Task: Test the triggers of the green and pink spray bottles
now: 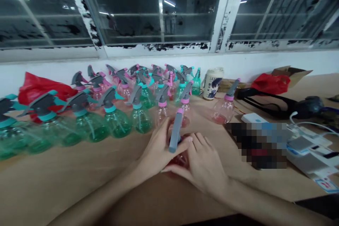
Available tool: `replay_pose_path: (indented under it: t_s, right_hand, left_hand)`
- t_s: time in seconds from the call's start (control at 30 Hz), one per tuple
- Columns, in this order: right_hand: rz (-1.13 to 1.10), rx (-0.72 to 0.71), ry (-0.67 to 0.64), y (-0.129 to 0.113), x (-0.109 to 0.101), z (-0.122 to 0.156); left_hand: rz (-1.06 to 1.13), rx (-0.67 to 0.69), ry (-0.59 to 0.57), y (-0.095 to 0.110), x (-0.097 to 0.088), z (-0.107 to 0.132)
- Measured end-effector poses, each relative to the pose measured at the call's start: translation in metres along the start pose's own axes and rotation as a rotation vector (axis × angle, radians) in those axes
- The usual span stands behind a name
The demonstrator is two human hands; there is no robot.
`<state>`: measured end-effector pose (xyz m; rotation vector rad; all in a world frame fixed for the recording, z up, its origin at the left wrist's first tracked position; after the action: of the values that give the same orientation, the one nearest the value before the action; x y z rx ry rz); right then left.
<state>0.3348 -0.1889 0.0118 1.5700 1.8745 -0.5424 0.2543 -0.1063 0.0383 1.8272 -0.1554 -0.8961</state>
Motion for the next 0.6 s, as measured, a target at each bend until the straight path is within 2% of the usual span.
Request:
replay_pose_path:
  t_s: [0.13, 0.3, 0.43, 0.5, 0.6]
  right_hand:
    - [-0.057, -0.016, 0.024, -0.019, 0.017, -0.012]
    - [-0.336, -0.012, -0.075, -0.026, 0.036, -0.024]
    - [-0.588, -0.018, -0.239, -0.008, 0.051, -0.012]
    - [-0.615, -0.032, -0.307, 0.007, 0.059, 0.002]
    - [-0.572, -0.072, -0.326, 0.029, 0.071, 0.024]
  left_hand:
    - [0.053, 0.000, 0.103, -0.011, -0.015, 0.010]
    - [0.130, -0.030, 0.203, -0.030, -0.036, 0.015]
    - [0.117, -0.012, 0.200, -0.039, -0.049, 0.015]
    - [0.081, 0.006, 0.185, -0.038, -0.053, 0.013]
    - [0.014, 0.032, 0.184, -0.034, -0.055, 0.008]
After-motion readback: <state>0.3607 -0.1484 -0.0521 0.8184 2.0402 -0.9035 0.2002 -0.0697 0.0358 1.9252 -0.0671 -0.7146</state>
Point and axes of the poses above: each hand's wrist, its own z-axis away from the middle knuckle, its own x-axis out of the palm, y = z × x, the point moved 5 cm from there along -z, towards the middle knuckle, and after that the axes turned 10 degrees about -x, right-handed, at the moved point
